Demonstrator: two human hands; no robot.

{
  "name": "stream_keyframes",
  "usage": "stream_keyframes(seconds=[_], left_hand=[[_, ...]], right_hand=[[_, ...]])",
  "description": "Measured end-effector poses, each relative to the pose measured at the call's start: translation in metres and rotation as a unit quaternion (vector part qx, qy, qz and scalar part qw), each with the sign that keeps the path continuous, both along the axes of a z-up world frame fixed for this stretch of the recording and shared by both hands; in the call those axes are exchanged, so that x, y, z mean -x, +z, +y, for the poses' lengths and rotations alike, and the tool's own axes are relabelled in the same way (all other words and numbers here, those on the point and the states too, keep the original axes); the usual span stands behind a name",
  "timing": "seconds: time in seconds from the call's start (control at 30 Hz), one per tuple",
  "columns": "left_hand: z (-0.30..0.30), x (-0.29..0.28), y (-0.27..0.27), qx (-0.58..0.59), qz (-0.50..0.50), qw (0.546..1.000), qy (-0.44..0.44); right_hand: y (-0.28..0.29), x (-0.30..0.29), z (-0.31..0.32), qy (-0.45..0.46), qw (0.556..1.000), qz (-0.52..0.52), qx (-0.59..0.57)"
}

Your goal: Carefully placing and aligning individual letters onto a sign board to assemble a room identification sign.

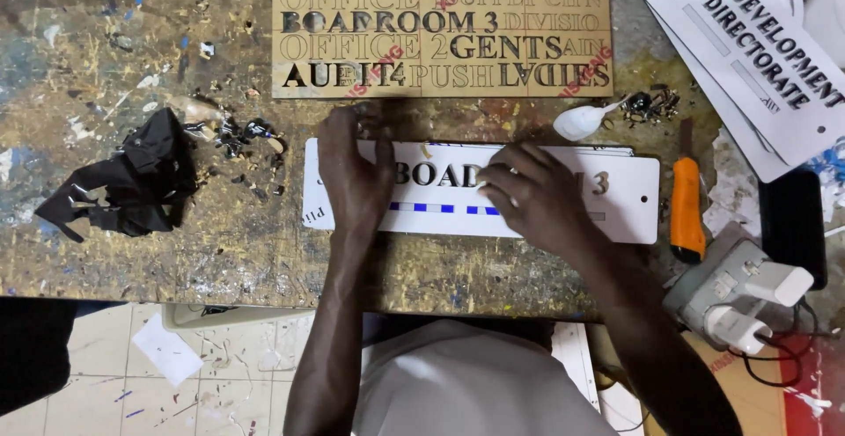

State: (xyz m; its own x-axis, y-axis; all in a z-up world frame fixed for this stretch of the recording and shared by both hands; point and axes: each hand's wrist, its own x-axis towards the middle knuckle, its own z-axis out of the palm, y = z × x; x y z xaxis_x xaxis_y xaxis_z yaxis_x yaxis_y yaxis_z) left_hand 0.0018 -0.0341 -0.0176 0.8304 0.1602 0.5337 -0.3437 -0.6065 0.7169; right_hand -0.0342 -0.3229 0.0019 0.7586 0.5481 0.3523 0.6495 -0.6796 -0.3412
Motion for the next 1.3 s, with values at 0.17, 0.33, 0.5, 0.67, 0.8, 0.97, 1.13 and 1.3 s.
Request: stream_keyframes(seconds=[0.17,0.33,0.5,0.67,0.8,0.97,1.13,1.3], left_hand=[[0.007,0.006,0.004,-0.022,0.014,1.000,0.000],[-0.003,0.014,0.020,0.063,0.024,0.995,-0.076],[-0.007,0.010,0.047,-0.066,0.054,0.974,-0.211],[-0.008,0.002,0.034,-0.117,0.094,0.971,-0.188],[-0.013,-0.006,0.030,-0.118,0.104,0.972,-0.174],[-0.008,-0.017,0.021,-0.107,0.144,0.964,-0.196],[-0.013,-0.028,0.018,-0.081,0.169,0.961,-0.204],[0.005,-0.021,0.071,-0.067,0.142,0.942,-0.295]], right_hand=[[0.006,0.003,0.016,-0.005,0.999,-0.034,0.030],[0.012,0.001,0.017,-0.001,1.000,0.023,0.013],[0.009,-0.005,0.017,-0.037,0.995,0.089,0.008],[0.011,-0.015,0.019,-0.041,0.994,0.098,-0.012],[0.016,-0.024,0.019,-0.033,0.993,0.099,-0.061],[0.033,-0.039,0.034,-0.037,0.982,0.119,-0.140],[0.023,-0.056,0.047,-0.038,0.970,0.136,-0.199],[0.012,-0.058,0.057,-0.021,0.952,0.214,-0.218]])
